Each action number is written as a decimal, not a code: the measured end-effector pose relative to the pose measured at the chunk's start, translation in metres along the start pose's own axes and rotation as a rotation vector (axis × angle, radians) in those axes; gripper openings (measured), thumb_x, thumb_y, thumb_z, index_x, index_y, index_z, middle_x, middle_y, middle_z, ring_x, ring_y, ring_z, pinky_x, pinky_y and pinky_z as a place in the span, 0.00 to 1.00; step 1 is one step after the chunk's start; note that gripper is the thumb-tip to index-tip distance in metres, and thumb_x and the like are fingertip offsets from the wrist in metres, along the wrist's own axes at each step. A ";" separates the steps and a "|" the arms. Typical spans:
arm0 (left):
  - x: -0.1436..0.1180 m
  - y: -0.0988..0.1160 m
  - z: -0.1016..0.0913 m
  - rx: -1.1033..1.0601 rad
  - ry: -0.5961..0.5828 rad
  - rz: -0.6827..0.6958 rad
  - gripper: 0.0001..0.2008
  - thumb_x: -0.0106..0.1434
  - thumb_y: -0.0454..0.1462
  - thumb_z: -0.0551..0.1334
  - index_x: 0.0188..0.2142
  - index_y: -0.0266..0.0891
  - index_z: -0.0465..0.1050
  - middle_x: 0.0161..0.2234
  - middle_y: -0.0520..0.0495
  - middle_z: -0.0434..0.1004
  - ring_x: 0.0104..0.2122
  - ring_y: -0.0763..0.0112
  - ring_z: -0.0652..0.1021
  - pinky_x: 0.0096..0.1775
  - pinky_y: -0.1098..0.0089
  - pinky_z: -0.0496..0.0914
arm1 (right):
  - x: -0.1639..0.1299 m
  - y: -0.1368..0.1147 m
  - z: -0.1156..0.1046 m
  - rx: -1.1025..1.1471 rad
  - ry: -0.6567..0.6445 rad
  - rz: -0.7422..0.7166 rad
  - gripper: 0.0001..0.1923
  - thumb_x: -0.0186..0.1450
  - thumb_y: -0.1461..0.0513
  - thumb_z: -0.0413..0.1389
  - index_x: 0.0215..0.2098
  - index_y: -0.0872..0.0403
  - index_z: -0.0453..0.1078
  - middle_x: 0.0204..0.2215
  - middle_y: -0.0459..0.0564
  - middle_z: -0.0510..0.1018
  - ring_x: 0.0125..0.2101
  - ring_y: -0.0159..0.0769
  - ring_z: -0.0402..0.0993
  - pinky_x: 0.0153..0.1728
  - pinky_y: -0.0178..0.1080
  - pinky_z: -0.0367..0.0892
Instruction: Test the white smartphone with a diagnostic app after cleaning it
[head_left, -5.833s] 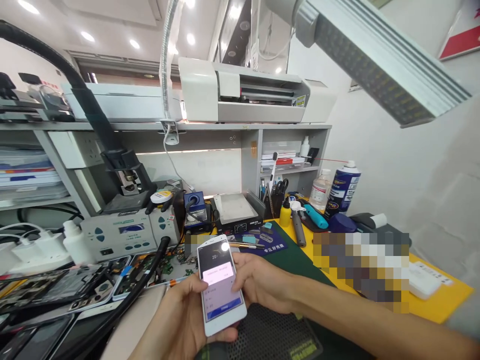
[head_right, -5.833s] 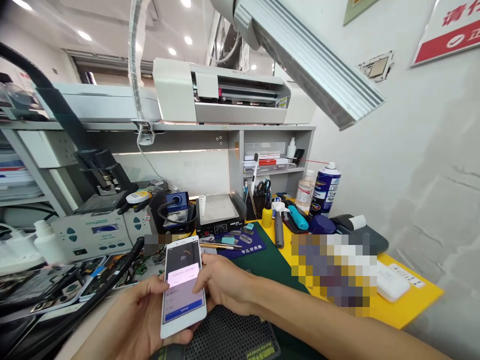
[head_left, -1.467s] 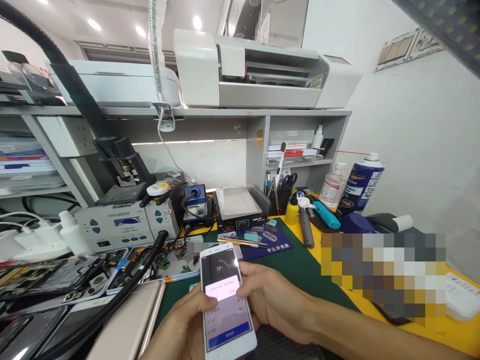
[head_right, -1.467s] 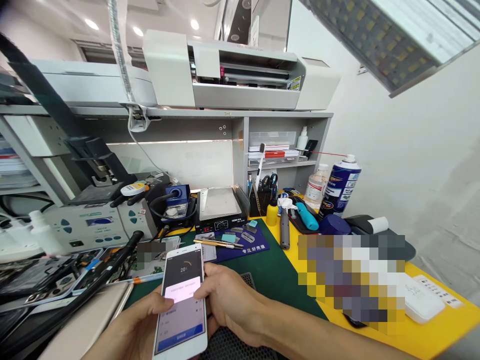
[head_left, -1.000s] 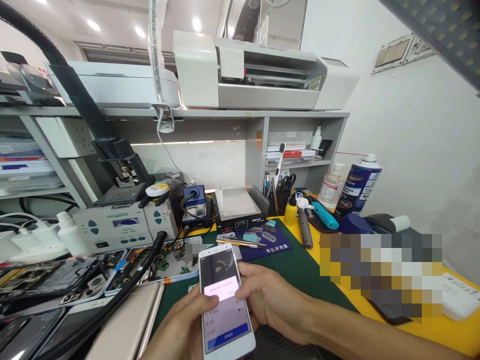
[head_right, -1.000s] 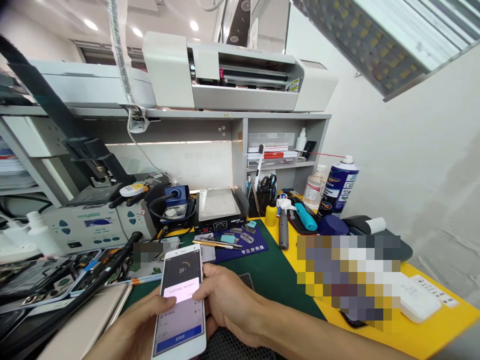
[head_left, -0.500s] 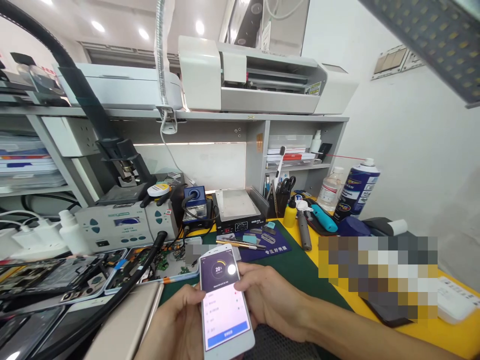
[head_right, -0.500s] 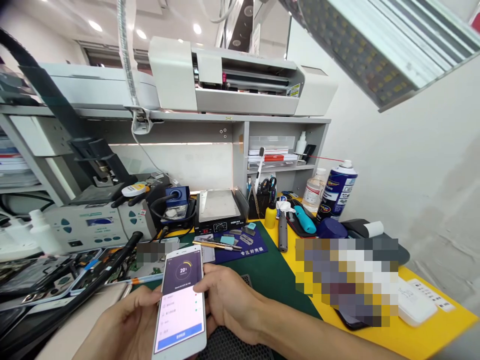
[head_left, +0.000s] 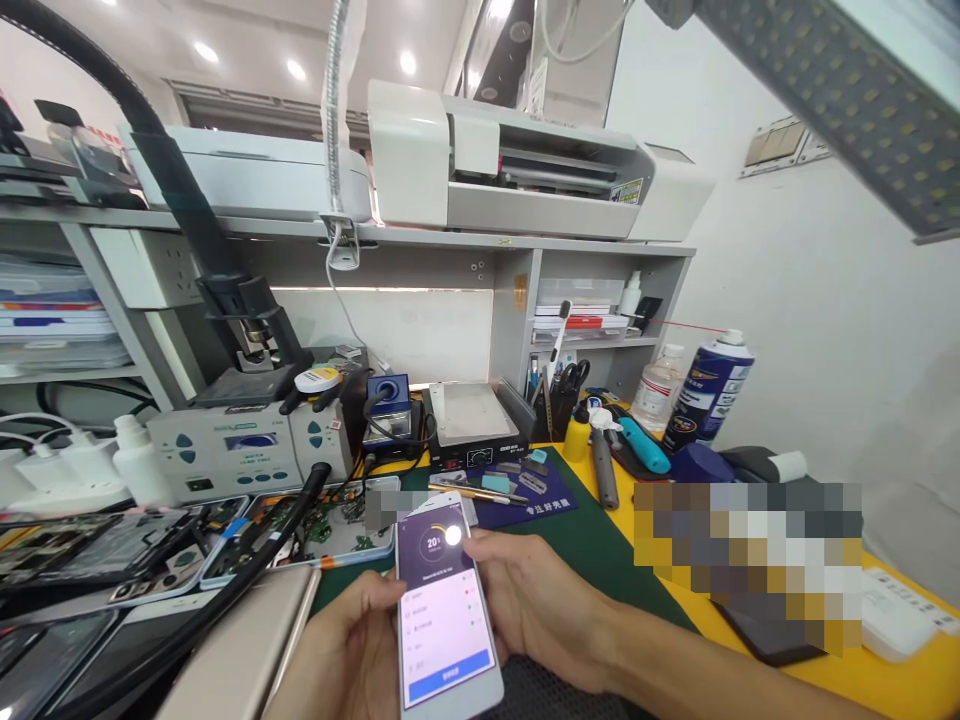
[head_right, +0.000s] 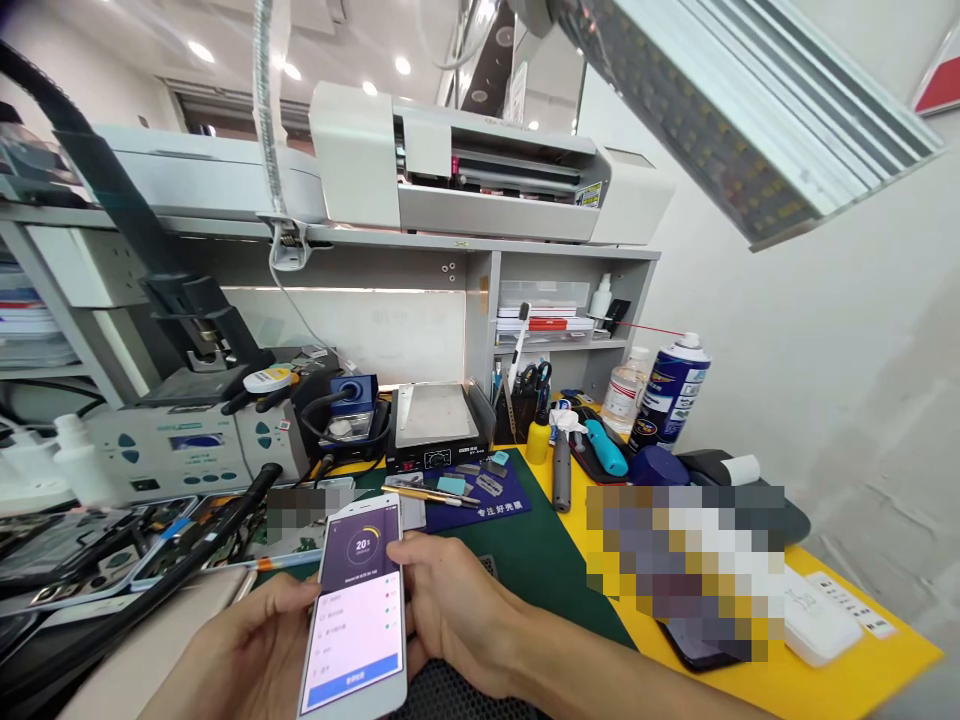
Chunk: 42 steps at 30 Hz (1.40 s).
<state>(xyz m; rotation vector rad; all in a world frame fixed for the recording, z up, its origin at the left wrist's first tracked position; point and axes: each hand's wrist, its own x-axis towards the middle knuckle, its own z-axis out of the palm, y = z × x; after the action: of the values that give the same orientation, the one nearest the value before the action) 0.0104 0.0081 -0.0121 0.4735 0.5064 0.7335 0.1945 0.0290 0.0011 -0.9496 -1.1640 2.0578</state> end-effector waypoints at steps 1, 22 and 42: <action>0.000 0.000 0.000 0.013 0.025 -0.015 0.22 0.70 0.40 0.53 0.62 0.38 0.66 0.39 0.38 0.83 0.37 0.54 0.81 0.37 0.59 0.73 | 0.000 0.000 0.000 -0.001 -0.001 -0.001 0.22 0.69 0.54 0.41 0.48 0.58 0.70 0.33 0.55 0.80 0.30 0.40 0.75 0.32 0.38 0.65; 0.000 -0.002 0.007 0.226 0.108 0.011 0.24 0.71 0.45 0.49 0.57 0.32 0.66 0.34 0.36 0.80 0.31 0.52 0.79 0.31 0.57 0.72 | 0.003 0.006 -0.005 0.036 -0.006 -0.010 0.20 0.69 0.56 0.42 0.49 0.56 0.69 0.38 0.55 0.80 0.33 0.38 0.76 0.30 0.37 0.65; 0.003 -0.002 0.010 0.215 0.052 0.026 0.23 0.71 0.46 0.48 0.46 0.31 0.74 0.30 0.37 0.80 0.28 0.55 0.79 0.30 0.60 0.72 | 0.000 0.002 0.000 0.012 0.027 -0.004 0.22 0.62 0.53 0.50 0.51 0.55 0.67 0.39 0.54 0.80 0.33 0.41 0.75 0.31 0.38 0.65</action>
<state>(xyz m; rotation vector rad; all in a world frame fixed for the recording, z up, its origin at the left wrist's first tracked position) 0.0197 0.0064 -0.0062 0.6634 0.6322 0.7207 0.1936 0.0283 -0.0009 -0.9662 -1.1372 2.0403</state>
